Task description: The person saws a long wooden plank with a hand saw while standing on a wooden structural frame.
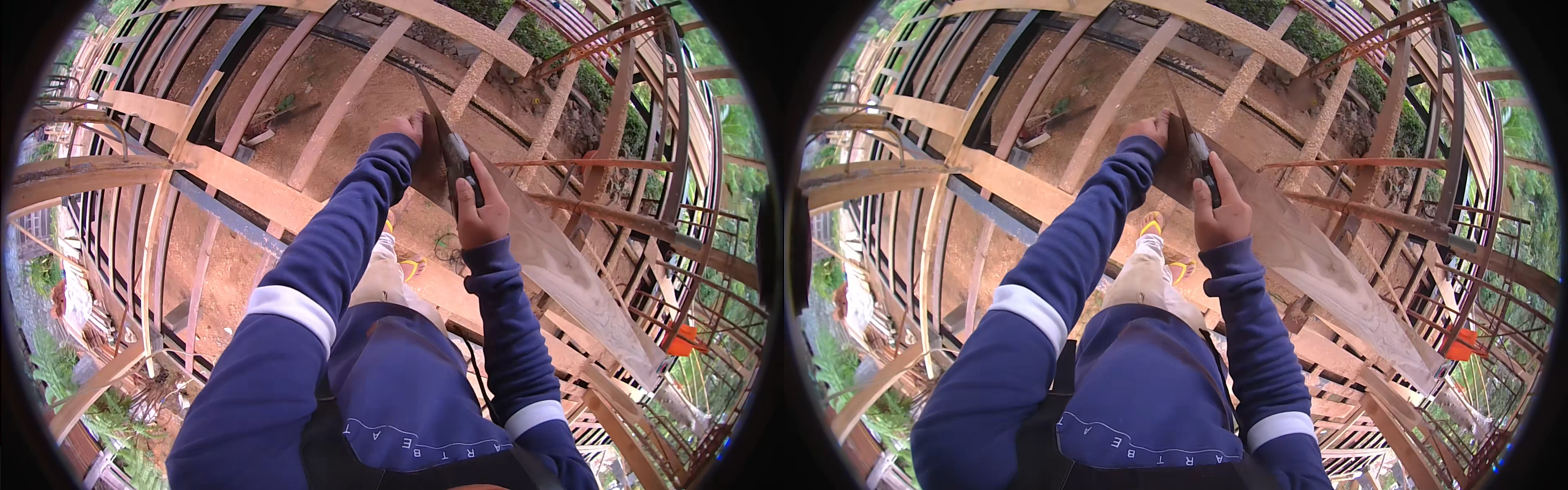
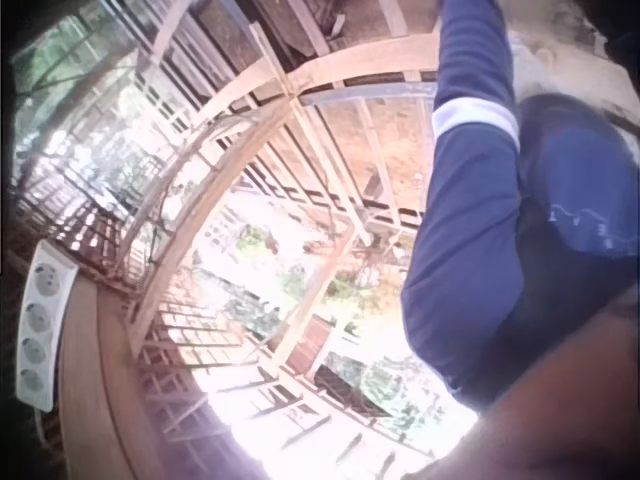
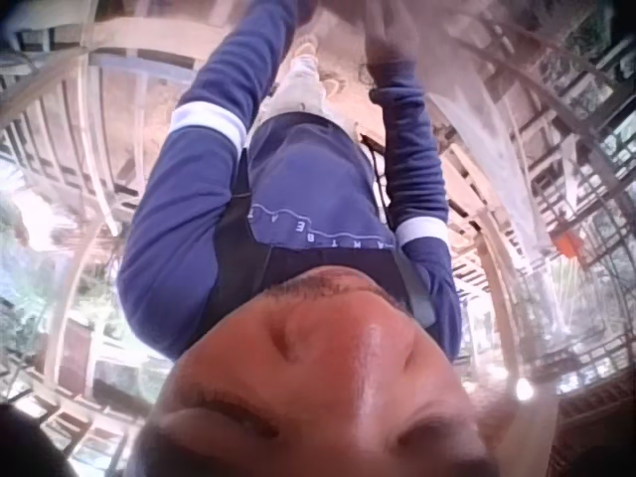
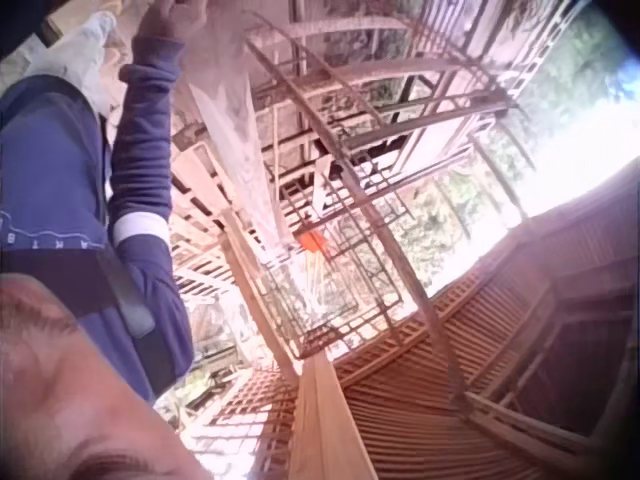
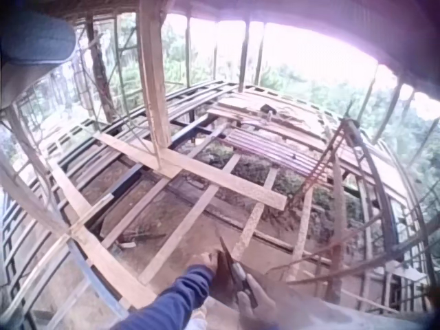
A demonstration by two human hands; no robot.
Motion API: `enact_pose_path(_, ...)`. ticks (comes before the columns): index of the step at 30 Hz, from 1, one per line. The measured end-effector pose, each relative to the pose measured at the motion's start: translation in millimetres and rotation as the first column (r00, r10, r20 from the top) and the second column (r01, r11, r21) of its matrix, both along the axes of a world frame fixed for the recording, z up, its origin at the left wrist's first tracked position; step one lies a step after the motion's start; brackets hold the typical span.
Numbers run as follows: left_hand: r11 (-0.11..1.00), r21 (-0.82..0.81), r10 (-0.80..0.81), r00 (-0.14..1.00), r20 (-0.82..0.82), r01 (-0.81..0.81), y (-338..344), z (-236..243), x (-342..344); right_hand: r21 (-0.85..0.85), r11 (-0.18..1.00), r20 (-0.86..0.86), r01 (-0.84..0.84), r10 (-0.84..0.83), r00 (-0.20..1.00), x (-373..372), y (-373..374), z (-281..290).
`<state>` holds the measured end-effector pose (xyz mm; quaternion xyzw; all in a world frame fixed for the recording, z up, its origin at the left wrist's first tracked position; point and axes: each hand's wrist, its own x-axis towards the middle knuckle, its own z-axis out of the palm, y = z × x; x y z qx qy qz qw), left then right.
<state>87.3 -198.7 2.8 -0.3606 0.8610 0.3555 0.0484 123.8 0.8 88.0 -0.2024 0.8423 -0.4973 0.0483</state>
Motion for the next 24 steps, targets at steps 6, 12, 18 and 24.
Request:
enact_pose_path(6,0.999,0.040,0.016,1.000,0.010,-0.017,3.2,-13.9,0.2,-0.008,1.000,0.480,0.011,-0.006,0.878,-7.3,2.4,20.7)
enact_pose_path(12,0.995,0.092,0.041,0.998,-0.054,-0.036,2.1,-15.9,0.5,-0.032,0.999,0.393,0.002,0.010,0.919,1.3,2.3,0.6)
enact_pose_path(18,0.997,0.068,0.050,0.990,-0.135,-0.041,2.2,-19.2,-0.6,-0.109,0.991,0.403,0.080,-0.030,0.914,7.5,5.5,-8.9)
enact_pose_path(24,0.998,0.056,-0.026,0.999,-0.040,0.028,2.2,-10.2,-12.5,-0.033,0.989,0.305,0.147,-0.130,0.943,11.4,11.3,-2.5)
